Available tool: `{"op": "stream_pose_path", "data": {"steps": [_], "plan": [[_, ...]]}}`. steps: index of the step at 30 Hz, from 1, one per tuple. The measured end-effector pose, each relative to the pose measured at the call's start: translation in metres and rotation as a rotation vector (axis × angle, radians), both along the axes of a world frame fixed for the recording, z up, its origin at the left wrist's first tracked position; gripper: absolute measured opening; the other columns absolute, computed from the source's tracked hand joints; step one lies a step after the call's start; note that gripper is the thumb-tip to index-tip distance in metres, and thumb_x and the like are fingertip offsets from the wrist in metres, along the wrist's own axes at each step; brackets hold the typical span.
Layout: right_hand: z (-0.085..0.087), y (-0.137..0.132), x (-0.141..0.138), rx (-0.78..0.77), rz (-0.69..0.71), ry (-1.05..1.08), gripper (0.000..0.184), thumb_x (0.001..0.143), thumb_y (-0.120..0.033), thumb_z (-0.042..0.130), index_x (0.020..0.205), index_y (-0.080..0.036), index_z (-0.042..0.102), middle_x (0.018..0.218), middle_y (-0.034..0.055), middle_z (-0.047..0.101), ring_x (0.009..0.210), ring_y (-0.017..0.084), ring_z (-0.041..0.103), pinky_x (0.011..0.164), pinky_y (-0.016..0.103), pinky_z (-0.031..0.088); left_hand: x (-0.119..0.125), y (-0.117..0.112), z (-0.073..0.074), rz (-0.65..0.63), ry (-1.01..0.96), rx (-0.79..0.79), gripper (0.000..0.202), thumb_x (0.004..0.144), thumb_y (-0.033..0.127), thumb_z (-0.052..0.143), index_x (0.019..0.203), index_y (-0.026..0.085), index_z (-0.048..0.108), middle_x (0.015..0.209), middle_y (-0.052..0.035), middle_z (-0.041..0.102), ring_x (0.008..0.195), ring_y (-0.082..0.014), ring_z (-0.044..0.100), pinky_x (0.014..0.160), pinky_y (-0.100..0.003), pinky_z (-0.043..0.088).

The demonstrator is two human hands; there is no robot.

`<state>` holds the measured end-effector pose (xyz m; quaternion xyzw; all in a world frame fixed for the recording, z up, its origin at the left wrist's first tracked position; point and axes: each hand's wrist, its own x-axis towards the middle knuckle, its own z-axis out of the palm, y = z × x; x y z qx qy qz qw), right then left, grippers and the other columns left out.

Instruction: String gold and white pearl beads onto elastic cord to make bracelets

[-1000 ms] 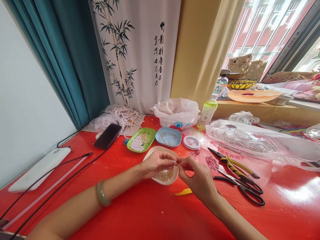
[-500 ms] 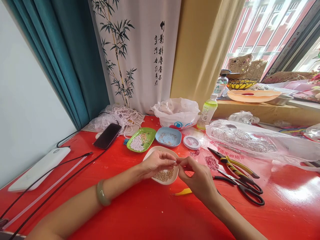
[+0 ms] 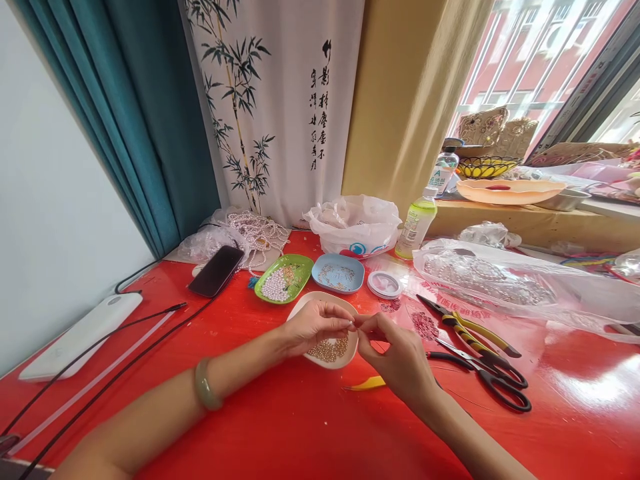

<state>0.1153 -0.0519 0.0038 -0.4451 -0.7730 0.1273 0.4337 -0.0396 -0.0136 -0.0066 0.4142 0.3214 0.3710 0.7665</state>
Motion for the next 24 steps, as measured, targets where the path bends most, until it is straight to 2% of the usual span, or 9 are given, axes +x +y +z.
{"op": "stream_pose_path", "data": {"steps": [14, 24], "plan": [[0.0015, -0.0009, -0.0005, 0.008, 0.004, -0.002, 0.009, 0.068, -0.014, 0.045, 0.063, -0.021, 0.043, 0.067, 0.0025, 0.065, 0.058, 0.015, 0.062, 0.053, 0.025, 0.050, -0.0004, -0.0003, 0.0005, 0.007, 0.004, 0.002, 0.025, 0.050, 0.021, 0.074, 0.070, 0.010, 0.063, 0.067, -0.0042, 0.064, 0.065, -0.0099, 0.058, 0.062, -0.019, 0.042], [-0.0004, 0.0002, -0.0010, -0.006, 0.017, 0.016, 0.009, 0.069, -0.014, 0.045, 0.063, -0.021, 0.044, 0.069, 0.0033, 0.064, 0.060, 0.015, 0.062, 0.057, 0.026, 0.052, -0.0014, -0.0003, -0.0003, 0.009, 0.011, -0.001, 0.025, 0.051, 0.022, 0.074, 0.070, 0.010, 0.063, 0.070, -0.0048, 0.065, 0.066, -0.0111, 0.059, 0.064, -0.021, 0.043]]}}
